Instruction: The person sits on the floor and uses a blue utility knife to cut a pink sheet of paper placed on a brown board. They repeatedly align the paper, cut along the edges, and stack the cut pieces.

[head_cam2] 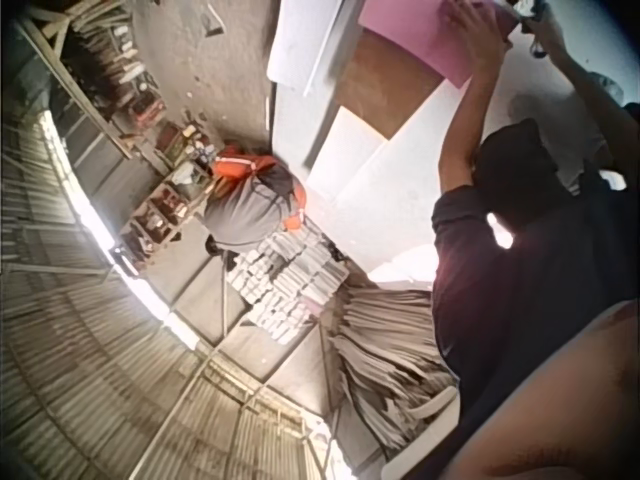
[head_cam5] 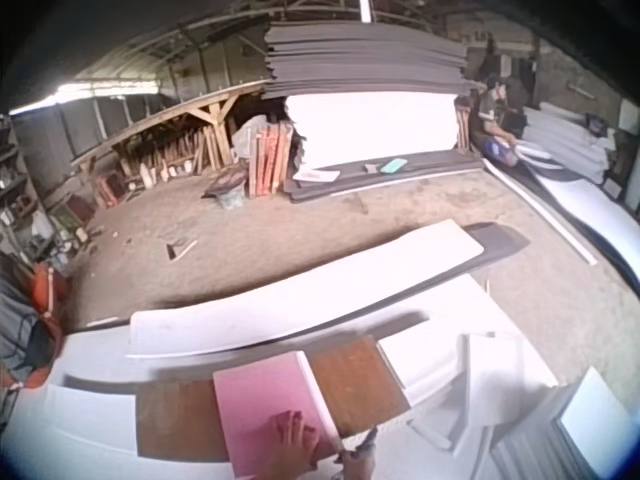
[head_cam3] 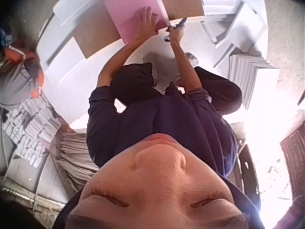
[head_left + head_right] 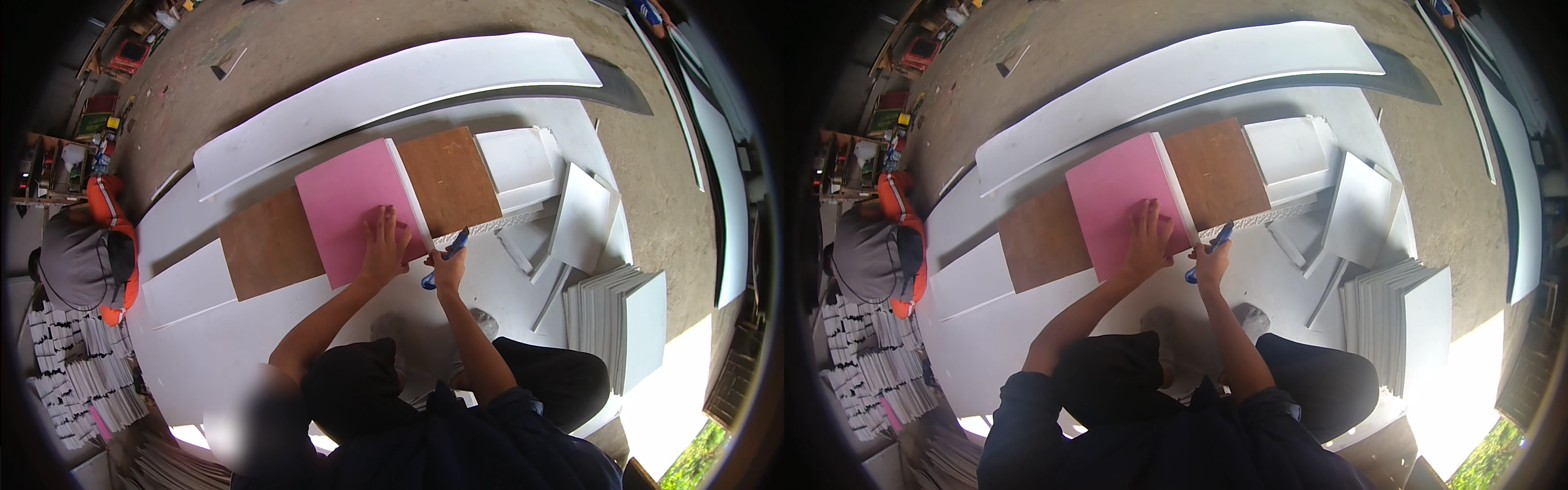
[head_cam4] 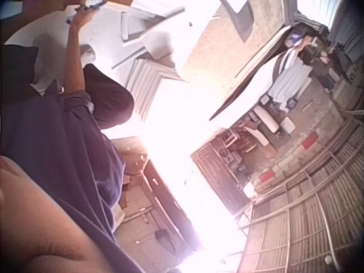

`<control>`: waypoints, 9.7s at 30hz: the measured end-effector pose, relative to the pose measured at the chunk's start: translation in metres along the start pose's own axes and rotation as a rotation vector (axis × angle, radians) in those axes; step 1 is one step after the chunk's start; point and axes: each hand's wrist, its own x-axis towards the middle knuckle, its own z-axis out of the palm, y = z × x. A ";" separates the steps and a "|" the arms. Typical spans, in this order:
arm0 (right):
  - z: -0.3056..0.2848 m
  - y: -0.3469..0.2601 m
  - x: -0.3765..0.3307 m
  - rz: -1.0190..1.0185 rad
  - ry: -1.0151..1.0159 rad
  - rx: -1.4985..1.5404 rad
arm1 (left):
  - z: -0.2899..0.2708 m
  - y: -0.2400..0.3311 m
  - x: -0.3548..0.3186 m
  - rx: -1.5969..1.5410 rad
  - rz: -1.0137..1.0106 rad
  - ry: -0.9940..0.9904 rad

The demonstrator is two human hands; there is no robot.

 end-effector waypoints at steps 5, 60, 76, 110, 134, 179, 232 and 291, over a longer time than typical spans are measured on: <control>0.002 0.002 0.001 -0.043 0.007 -0.047 | -0.002 -0.001 0.001 -0.015 0.001 -0.004; 0.011 -0.080 0.004 -0.320 -0.491 -1.291 | -0.005 -0.022 0.011 -0.278 -0.087 0.054; 0.040 -0.077 0.025 -0.430 -0.288 -1.262 | -0.010 -0.019 0.012 -0.347 -0.115 -0.064; 0.025 -0.058 0.008 -0.353 -0.453 -1.429 | 0.011 -0.008 0.014 -0.292 -0.166 0.120; 0.019 -0.088 0.004 -0.503 -0.380 -1.310 | 0.002 -0.002 0.016 -0.129 -0.161 0.111; -0.004 -0.043 -0.020 -0.225 -0.455 -1.238 | 0.004 0.002 0.016 -0.150 -0.177 0.132; -0.003 -0.044 -0.018 -0.250 -0.444 -1.270 | 0.008 0.002 0.017 -0.199 -0.193 0.175; 0.030 -0.064 -0.008 -0.287 -0.413 -1.264 | 0.018 -0.001 0.018 -0.216 -0.216 0.240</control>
